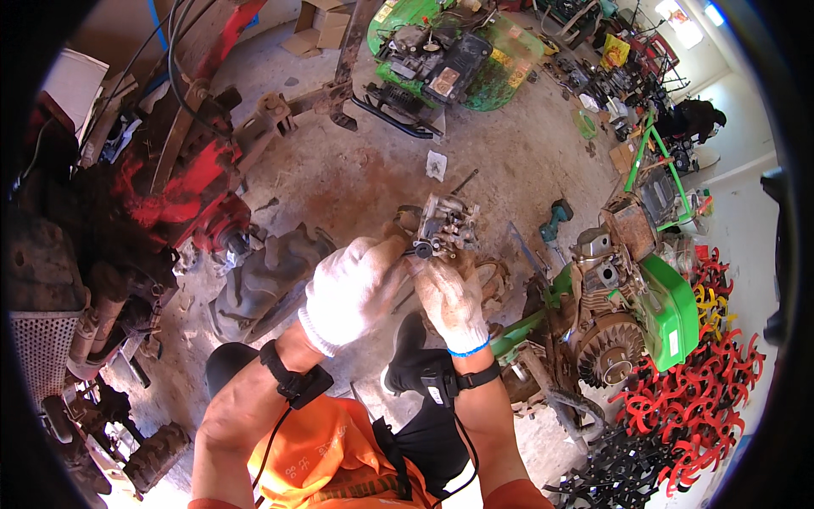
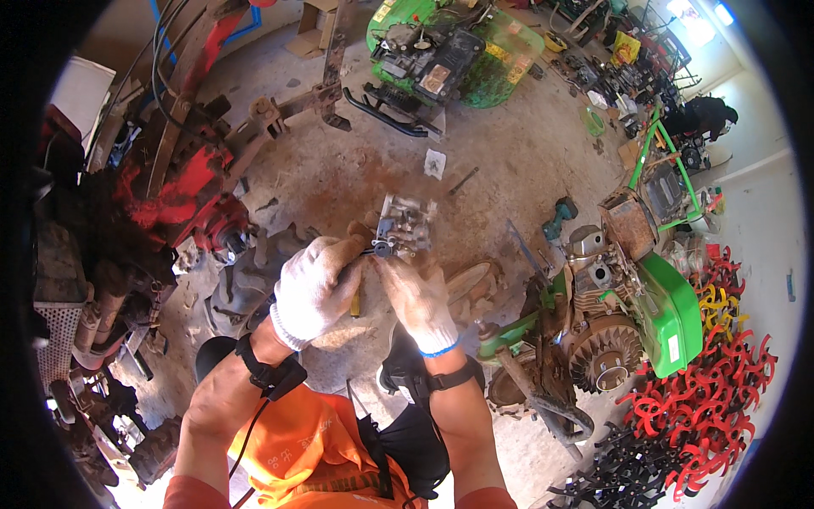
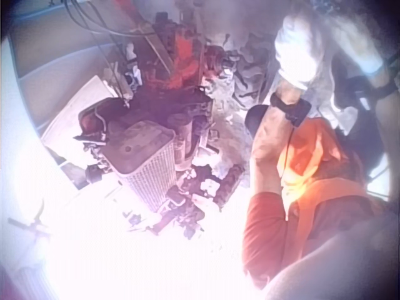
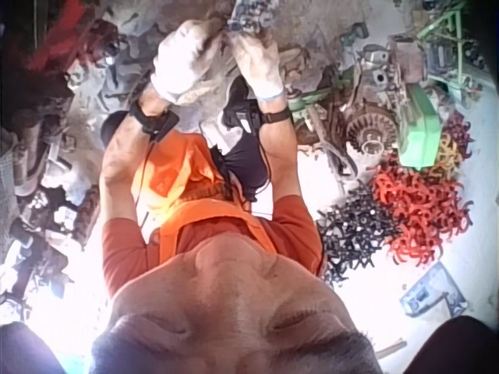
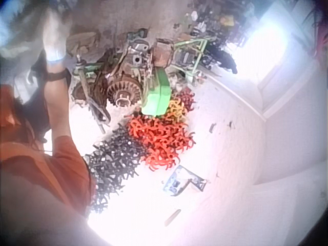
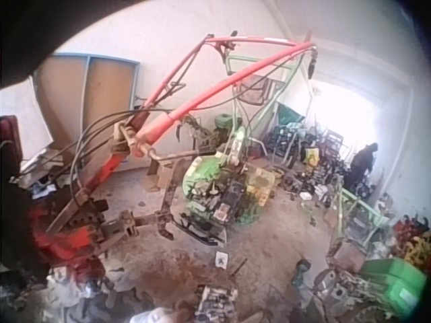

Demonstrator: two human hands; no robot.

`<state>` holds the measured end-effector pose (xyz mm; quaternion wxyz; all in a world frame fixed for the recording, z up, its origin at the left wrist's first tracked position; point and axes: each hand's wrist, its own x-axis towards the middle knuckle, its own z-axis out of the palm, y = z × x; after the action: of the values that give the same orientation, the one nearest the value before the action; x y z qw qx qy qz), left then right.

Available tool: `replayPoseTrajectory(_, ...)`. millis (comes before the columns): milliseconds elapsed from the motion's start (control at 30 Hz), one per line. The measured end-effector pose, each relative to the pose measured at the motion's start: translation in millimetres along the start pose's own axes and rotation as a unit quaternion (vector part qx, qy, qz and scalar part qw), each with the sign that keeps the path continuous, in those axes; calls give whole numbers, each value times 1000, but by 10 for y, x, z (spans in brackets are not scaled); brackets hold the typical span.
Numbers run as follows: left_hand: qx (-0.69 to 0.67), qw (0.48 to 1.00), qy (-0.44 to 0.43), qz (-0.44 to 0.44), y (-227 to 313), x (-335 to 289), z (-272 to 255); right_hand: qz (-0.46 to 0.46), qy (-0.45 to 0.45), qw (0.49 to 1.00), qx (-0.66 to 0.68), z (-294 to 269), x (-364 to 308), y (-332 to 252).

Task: The person holds a small metallic engine component and uses a yellow-handled screwdriver to adjust internal parts. The person repeatedly rotates the component and manipulates the screwdriver inside it while seated in a workshop.

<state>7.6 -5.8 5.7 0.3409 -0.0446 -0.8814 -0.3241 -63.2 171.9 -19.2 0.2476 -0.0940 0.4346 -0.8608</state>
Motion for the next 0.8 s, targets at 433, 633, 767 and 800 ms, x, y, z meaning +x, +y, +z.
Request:
replayPoseTrajectory(433,-21,999,-46,-5,20,-21,-53,5,33,999,10,-106,4,27)
replayPoseTrajectory(633,-229,944,-128,-200,117,4,-123,-49,16,874,-483,-295,38,-7)
replayPoseTrajectory(767,-449,784,-140,-405,156,54,-122,-48,18,924,-380,-355,92,47)
replayPoseTrajectory(800,-466,752,-153,-440,148,71,-137,-39,27,969,-243,-367,123,92)
